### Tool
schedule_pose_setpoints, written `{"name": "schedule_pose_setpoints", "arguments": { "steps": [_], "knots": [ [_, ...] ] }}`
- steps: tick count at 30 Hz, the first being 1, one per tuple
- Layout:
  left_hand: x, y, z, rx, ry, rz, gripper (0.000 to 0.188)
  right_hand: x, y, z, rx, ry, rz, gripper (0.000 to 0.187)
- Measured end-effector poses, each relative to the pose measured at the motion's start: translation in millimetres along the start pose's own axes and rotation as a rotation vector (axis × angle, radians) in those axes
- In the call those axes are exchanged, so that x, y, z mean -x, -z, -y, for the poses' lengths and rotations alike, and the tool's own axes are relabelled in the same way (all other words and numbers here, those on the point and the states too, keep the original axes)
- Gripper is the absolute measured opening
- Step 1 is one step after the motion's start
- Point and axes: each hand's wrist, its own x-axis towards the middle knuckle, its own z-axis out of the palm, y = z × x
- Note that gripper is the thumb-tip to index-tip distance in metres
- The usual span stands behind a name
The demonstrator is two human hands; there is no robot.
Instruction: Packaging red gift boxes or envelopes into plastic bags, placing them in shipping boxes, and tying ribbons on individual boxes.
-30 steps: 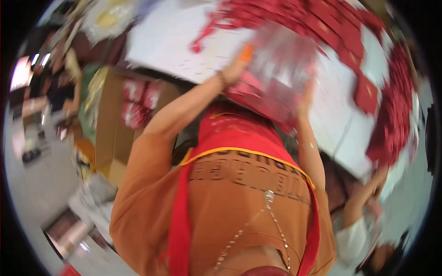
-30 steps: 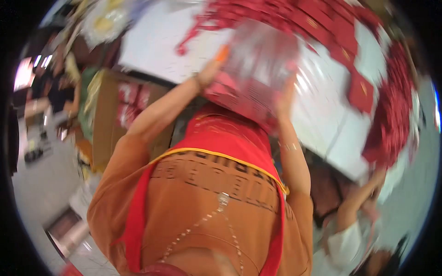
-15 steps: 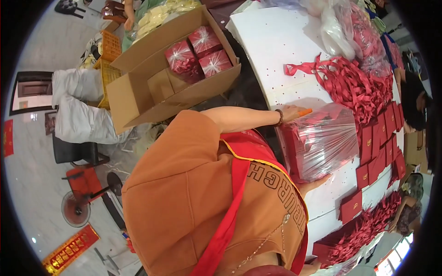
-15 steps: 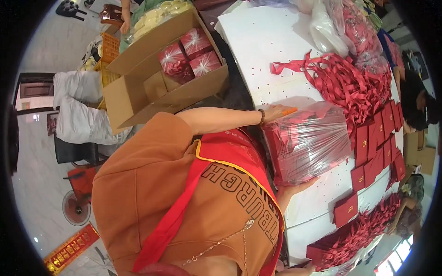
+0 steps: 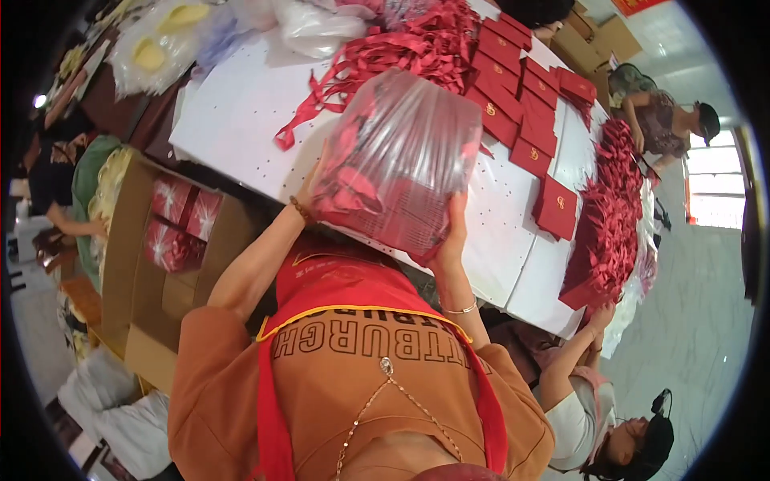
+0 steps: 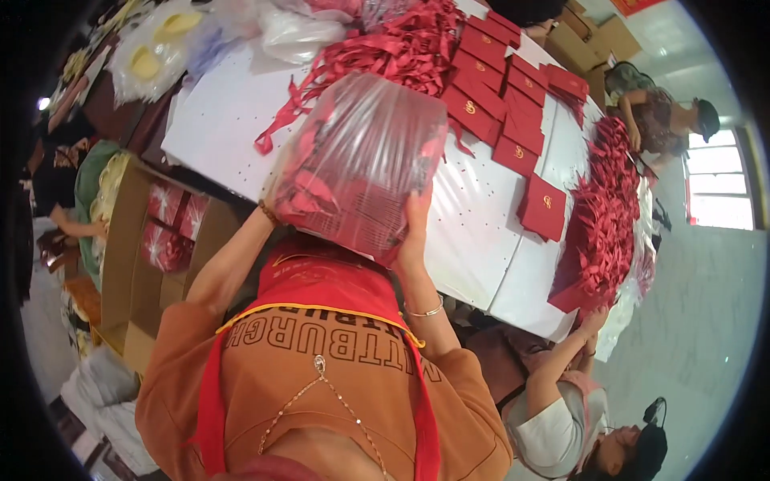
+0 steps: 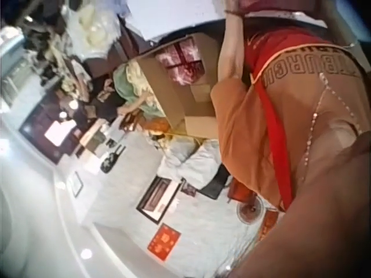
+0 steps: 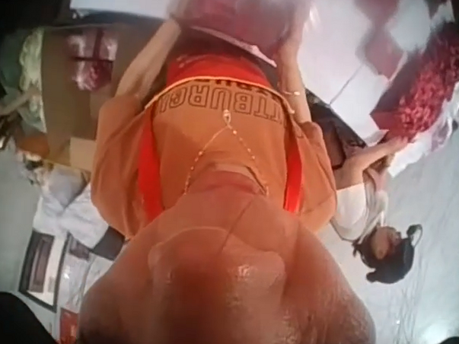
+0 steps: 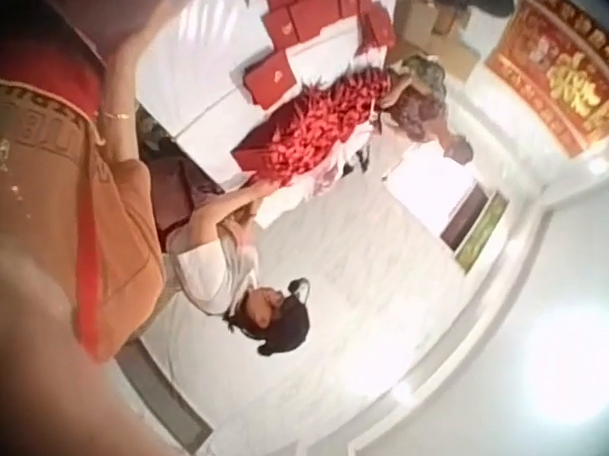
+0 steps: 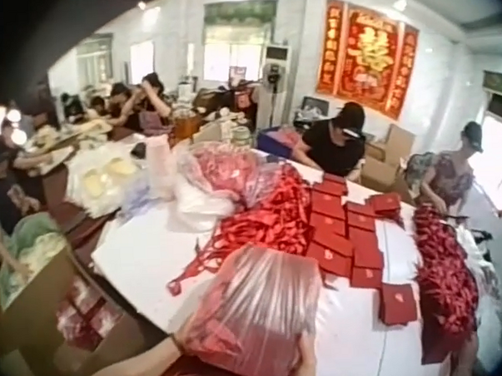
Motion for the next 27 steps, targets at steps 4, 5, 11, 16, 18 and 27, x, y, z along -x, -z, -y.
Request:
{"name": "schedule_pose_setpoints", "arguments": {
  "steps": [4,5,11,16,18,27],
  "knots": [
    [-13,39,83,0.176,0.067,-0.135,0.062,-22,20,-32,0.028,-0.054,0.017,0.054],
    [-12,39,78,0.171,0.077,-0.136,0.062,-29,31,-43,0.021,-0.058,0.009,0.054],
    [-9,51,51,0.300,0.203,-0.129,0.070,-26,39,-21,0.033,-0.199,0.053,0.059],
    [-38,68,21,-0.077,0.235,-0.268,0.072,-59,33,13,0.298,-0.298,-0.234,0.065],
    [-71,64,28,-0.220,0.133,-0.153,0.076,-70,16,21,-0.089,-0.392,0.115,0.064],
    [-108,56,48,-0.309,0.429,-0.156,0.072,-79,11,8,-0.070,-0.394,0.121,0.060]
  ]
}}
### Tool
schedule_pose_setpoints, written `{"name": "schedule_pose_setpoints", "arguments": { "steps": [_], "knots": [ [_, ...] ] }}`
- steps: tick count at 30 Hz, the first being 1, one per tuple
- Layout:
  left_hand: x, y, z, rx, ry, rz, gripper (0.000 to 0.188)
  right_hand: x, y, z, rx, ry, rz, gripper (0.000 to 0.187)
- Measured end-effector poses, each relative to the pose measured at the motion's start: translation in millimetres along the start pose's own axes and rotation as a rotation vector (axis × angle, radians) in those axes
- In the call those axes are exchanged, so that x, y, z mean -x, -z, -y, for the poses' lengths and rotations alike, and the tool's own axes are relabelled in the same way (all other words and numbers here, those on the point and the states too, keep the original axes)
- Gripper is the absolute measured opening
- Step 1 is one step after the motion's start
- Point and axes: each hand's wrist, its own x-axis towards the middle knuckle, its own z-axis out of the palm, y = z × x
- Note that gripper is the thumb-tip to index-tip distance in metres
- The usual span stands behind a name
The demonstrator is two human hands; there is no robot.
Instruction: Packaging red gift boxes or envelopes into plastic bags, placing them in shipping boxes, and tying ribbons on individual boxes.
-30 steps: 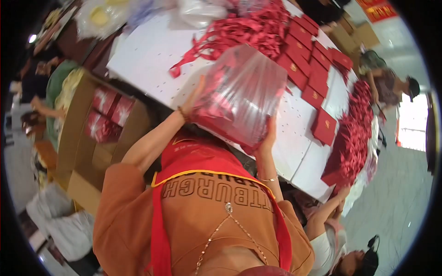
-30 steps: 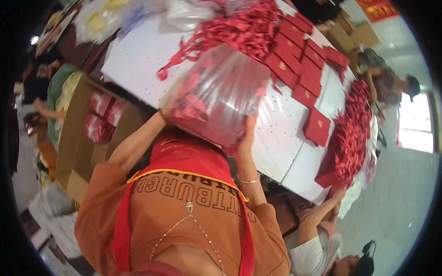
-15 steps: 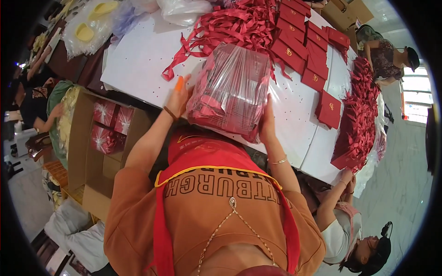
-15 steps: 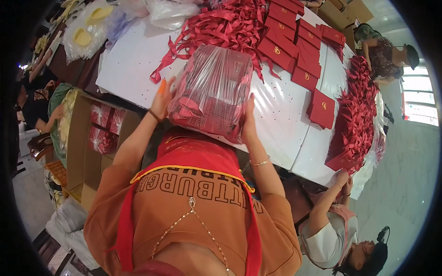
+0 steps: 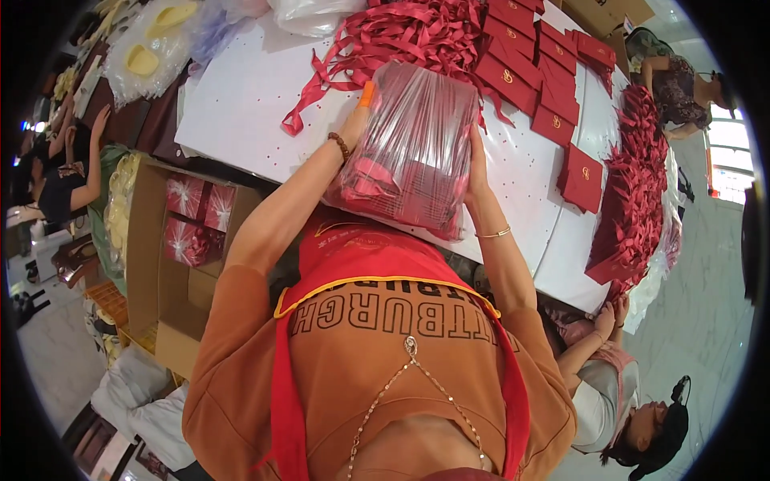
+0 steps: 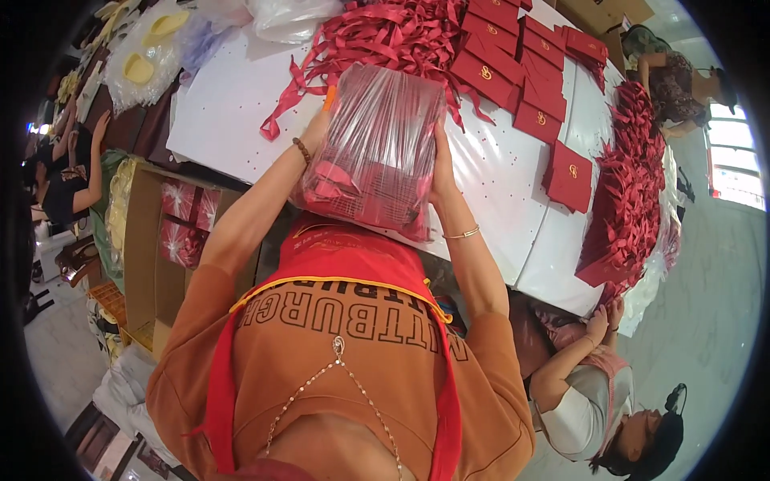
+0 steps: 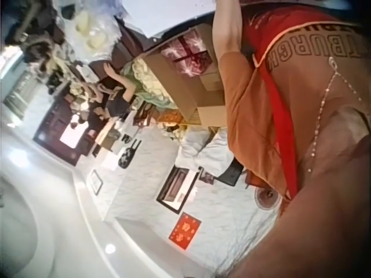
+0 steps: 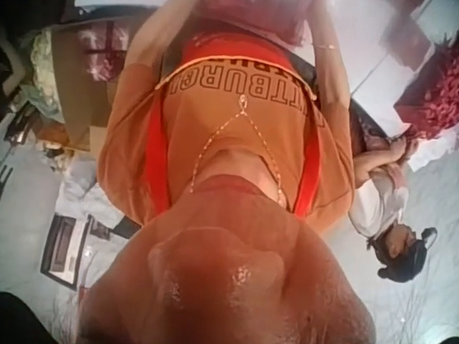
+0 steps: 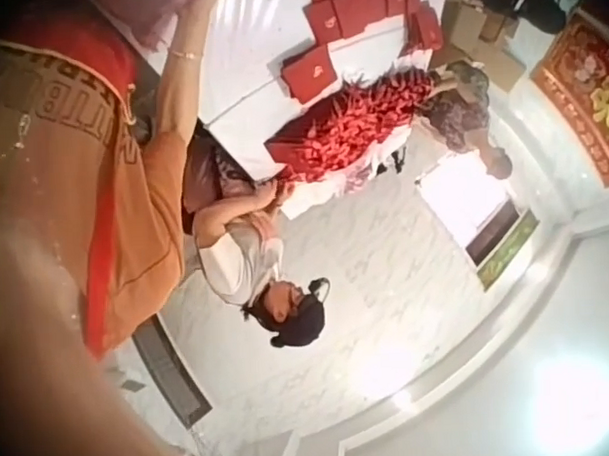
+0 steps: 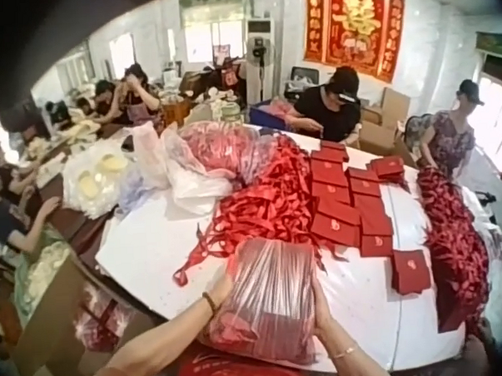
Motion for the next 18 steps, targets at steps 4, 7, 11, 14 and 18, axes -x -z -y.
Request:
{"name": "schedule_pose_setpoints", "arguments": {
  "steps": [4,7,11,14,18],
  "knots": [
    [18,-19,-57,-0.685,-0.814,-0.075,0.077,-7,1,-18,-0.216,0.050,0.090,0.060],
    [52,-55,-117,-1.109,-0.661,-0.224,0.070,-28,9,-54,-0.390,0.150,-0.036,0.063],
    [86,-110,-83,-1.537,-0.730,-0.522,0.055,-32,16,-61,0.283,0.461,-0.494,0.066],
    [95,-132,-58,-1.561,-0.917,-0.576,0.057,-20,-4,-13,0.493,0.870,-0.483,0.046],
    [87,-112,-77,-1.573,-0.926,-0.556,0.057,-27,-22,44,0.759,1.096,-0.490,0.033]
  ]
}}
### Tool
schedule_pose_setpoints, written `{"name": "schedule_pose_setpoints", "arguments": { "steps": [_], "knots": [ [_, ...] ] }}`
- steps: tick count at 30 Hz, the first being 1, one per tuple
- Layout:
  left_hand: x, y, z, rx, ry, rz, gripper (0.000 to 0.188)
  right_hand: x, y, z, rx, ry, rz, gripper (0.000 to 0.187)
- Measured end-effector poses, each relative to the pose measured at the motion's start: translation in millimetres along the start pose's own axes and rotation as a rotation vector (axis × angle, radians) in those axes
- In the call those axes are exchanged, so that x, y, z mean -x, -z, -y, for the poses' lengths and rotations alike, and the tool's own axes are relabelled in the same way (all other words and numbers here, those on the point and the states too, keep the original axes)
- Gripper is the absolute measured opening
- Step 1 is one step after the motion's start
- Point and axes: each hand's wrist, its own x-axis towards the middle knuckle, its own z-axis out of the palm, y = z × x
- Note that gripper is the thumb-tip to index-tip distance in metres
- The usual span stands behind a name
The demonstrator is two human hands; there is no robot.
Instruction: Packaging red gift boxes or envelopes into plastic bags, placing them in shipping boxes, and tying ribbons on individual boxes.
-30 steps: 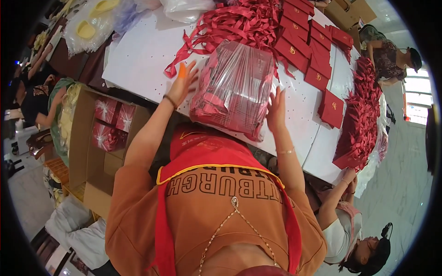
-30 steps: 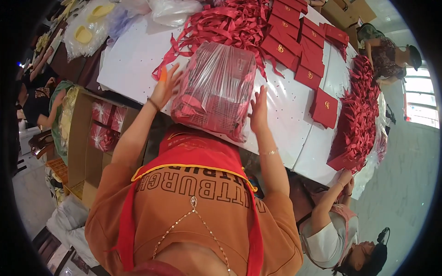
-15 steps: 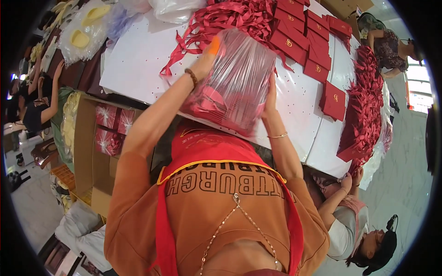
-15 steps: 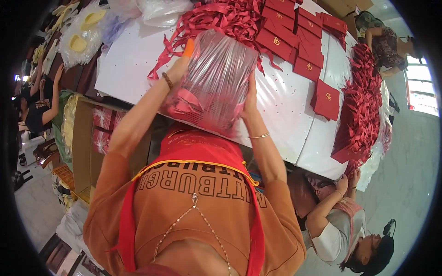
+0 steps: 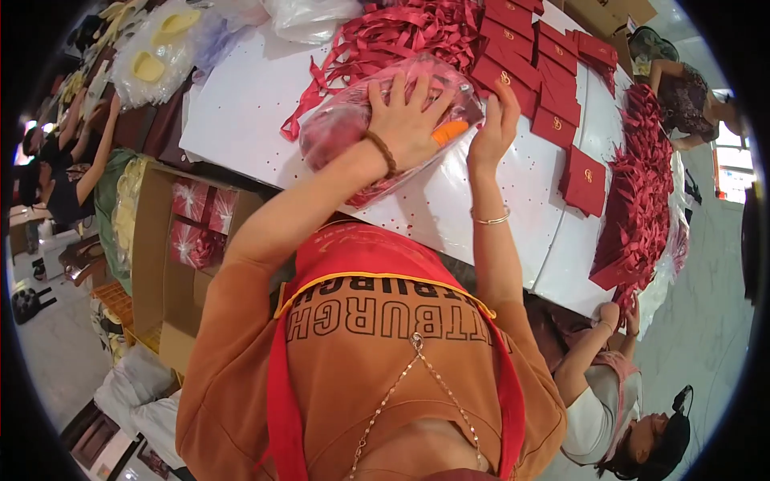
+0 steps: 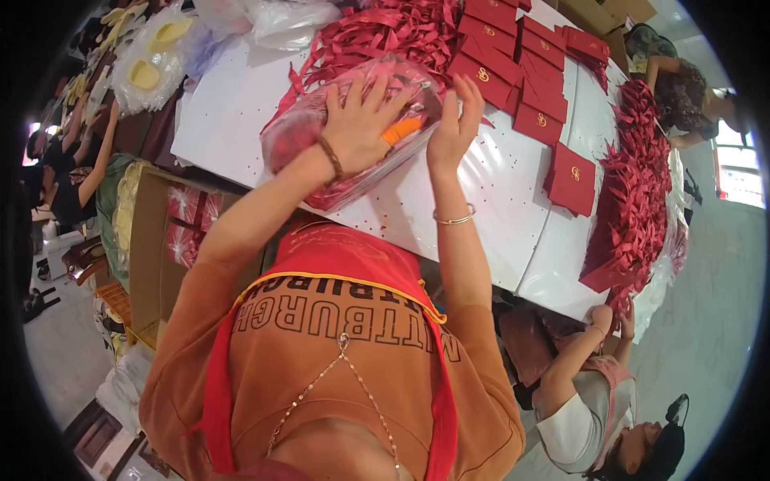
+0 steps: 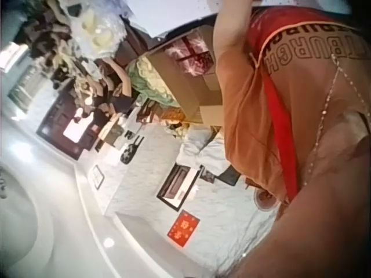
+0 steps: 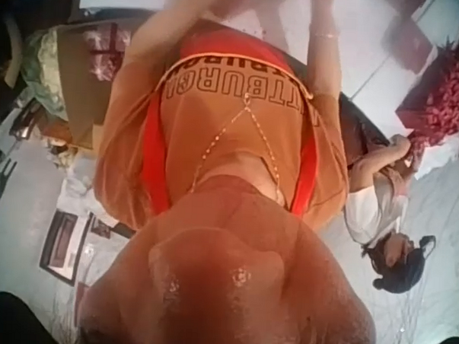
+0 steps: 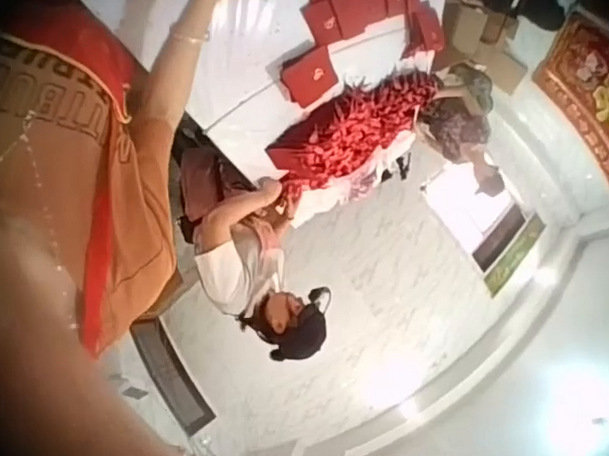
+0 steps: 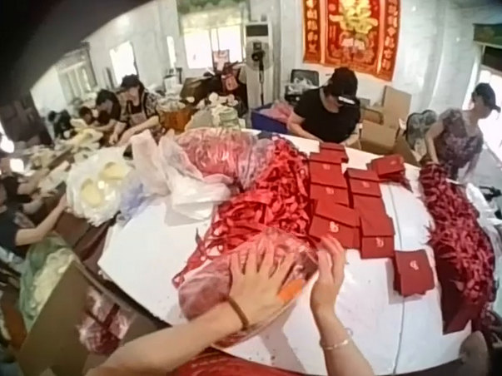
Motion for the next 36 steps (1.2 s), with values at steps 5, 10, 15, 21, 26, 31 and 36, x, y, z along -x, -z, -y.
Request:
{"name": "schedule_pose_setpoints", "arguments": {
  "steps": [5,10,15,21,26,31,36],
  "knots": [
    [8,49,43,-0.014,-0.034,0.262,0.052,-45,-27,26,0.471,0.365,0.625,0.039],
    [35,19,57,0.005,0.072,-0.001,0.049,-28,-49,10,0.978,0.624,0.875,0.049],
    [44,11,58,0.002,0.089,-0.023,0.050,-19,-50,11,0.865,0.556,0.803,0.051],
    [44,8,59,-0.004,0.078,-0.013,0.055,-17,-48,13,0.865,0.517,0.818,0.048],
    [46,7,60,-0.018,0.064,-0.002,0.063,-8,-57,32,0.857,0.631,0.854,0.045],
    [39,14,56,-0.048,0.084,0.148,0.063,-16,-56,18,0.722,0.569,1.019,0.045],
    [2,15,62,0.002,0.113,0.124,0.055,-42,-60,60,0.460,0.020,0.980,0.059]
  ]
}}
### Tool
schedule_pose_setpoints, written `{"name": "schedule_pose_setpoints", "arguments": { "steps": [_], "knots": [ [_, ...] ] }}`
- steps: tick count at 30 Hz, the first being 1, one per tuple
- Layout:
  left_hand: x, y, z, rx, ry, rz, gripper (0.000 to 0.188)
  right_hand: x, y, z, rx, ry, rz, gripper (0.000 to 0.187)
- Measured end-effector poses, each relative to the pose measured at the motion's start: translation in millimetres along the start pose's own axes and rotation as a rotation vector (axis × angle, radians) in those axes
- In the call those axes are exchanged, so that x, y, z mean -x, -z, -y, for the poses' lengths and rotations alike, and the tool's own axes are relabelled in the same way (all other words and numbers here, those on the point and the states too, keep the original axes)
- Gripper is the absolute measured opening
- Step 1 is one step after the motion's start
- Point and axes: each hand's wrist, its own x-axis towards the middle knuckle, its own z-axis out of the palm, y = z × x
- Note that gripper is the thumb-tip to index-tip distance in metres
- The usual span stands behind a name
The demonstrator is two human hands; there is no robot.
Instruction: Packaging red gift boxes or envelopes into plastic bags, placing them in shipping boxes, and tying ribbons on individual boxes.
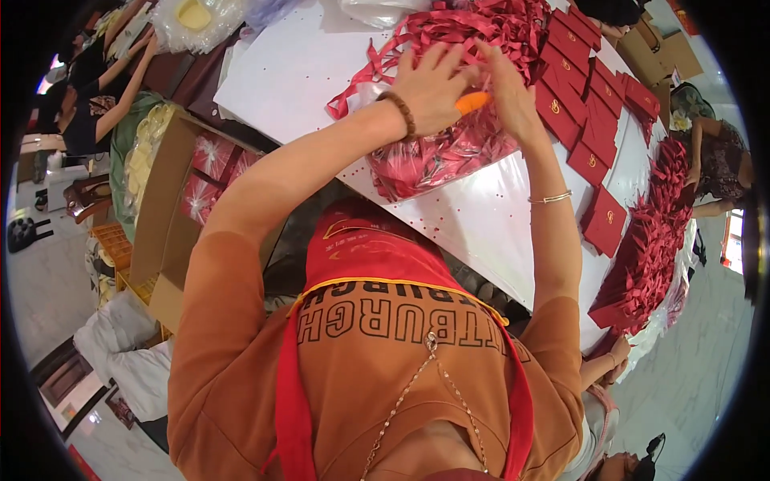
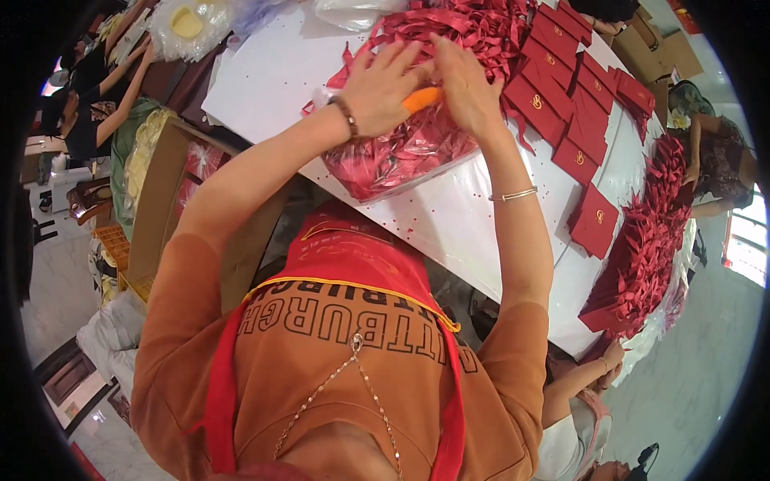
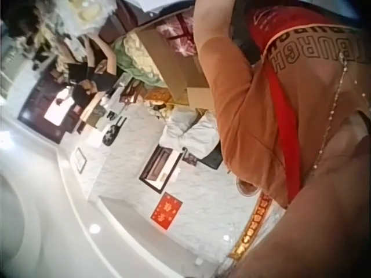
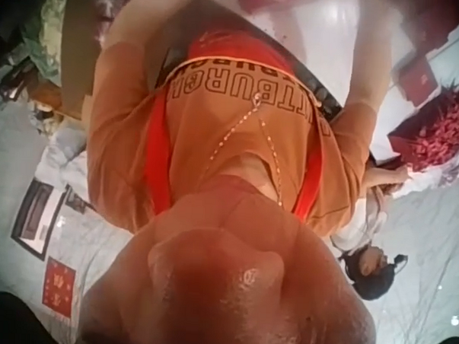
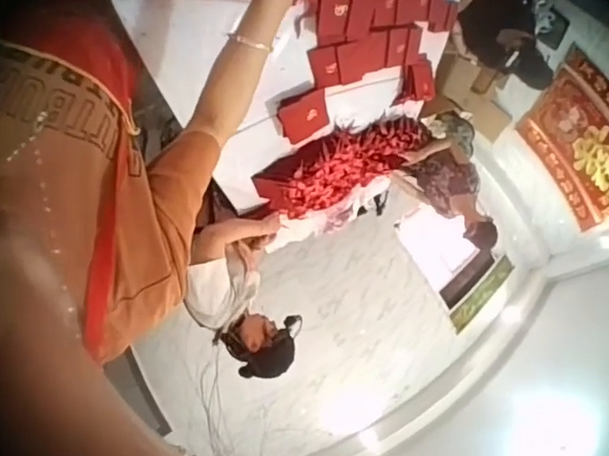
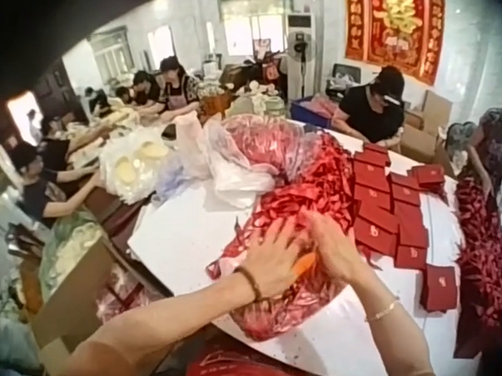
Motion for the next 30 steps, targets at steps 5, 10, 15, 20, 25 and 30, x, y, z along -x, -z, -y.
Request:
{"name": "schedule_pose_setpoints", "arguments": {
  "steps": [5,10,15,20,25,30],
  "knots": [
    [0,-20,-4,0.062,-0.164,-0.131,0.047,6,-26,-43,0.592,0.263,-0.156,0.041],
    [-5,-23,0,0.180,-0.119,-0.005,0.048,8,-17,-39,-0.067,0.054,-0.154,0.045],
    [-50,0,72,1.198,0.283,0.691,0.060,72,-26,-45,-0.435,-0.133,-0.724,0.065],
    [-37,-94,86,1.851,0.464,1.053,0.079,118,-97,-44,-1.631,-0.868,-0.370,0.085],
    [-28,-50,45,1.786,0.347,0.908,0.074,115,-108,-50,-1.952,-0.589,-0.224,0.071],
    [-24,-27,41,1.786,0.294,1.010,0.075,105,-91,-30,-1.964,-0.293,-0.406,0.063]
  ]
}}
